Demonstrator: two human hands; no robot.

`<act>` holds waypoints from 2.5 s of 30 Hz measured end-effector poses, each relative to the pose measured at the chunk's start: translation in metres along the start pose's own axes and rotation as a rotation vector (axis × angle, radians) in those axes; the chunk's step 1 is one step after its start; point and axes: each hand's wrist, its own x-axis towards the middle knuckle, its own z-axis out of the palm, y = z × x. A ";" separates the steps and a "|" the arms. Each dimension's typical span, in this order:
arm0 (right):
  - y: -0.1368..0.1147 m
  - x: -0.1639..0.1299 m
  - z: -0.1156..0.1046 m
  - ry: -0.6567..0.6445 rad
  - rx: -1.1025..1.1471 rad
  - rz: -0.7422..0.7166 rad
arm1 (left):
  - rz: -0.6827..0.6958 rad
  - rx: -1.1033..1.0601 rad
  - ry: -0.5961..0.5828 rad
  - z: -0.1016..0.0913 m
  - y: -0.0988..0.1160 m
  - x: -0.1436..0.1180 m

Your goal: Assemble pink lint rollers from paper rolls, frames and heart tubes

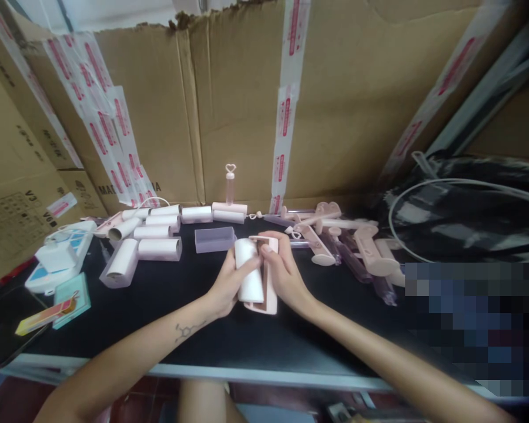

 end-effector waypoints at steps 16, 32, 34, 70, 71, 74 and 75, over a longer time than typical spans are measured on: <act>-0.004 0.015 -0.030 -0.503 -0.568 -0.198 | 0.174 1.389 -0.377 -0.030 0.052 0.013; -0.009 0.016 -0.039 -0.662 -0.447 -0.214 | 0.027 1.463 -0.439 -0.013 0.066 -0.004; -0.008 0.017 -0.039 -0.662 -0.410 -0.193 | 0.016 1.463 -0.444 -0.011 0.067 -0.006; 0.020 0.019 -0.032 -0.472 0.348 0.149 | 0.393 1.205 -0.072 -0.015 0.033 0.008; 0.020 0.020 -0.033 -0.551 0.361 0.168 | 0.400 1.197 -0.062 -0.016 0.033 0.009; 0.022 0.020 -0.033 -0.655 0.408 0.198 | 0.426 1.152 -0.051 -0.021 0.031 0.013; 0.023 0.019 -0.032 -0.645 0.421 0.202 | 0.433 1.129 -0.056 -0.022 0.030 0.015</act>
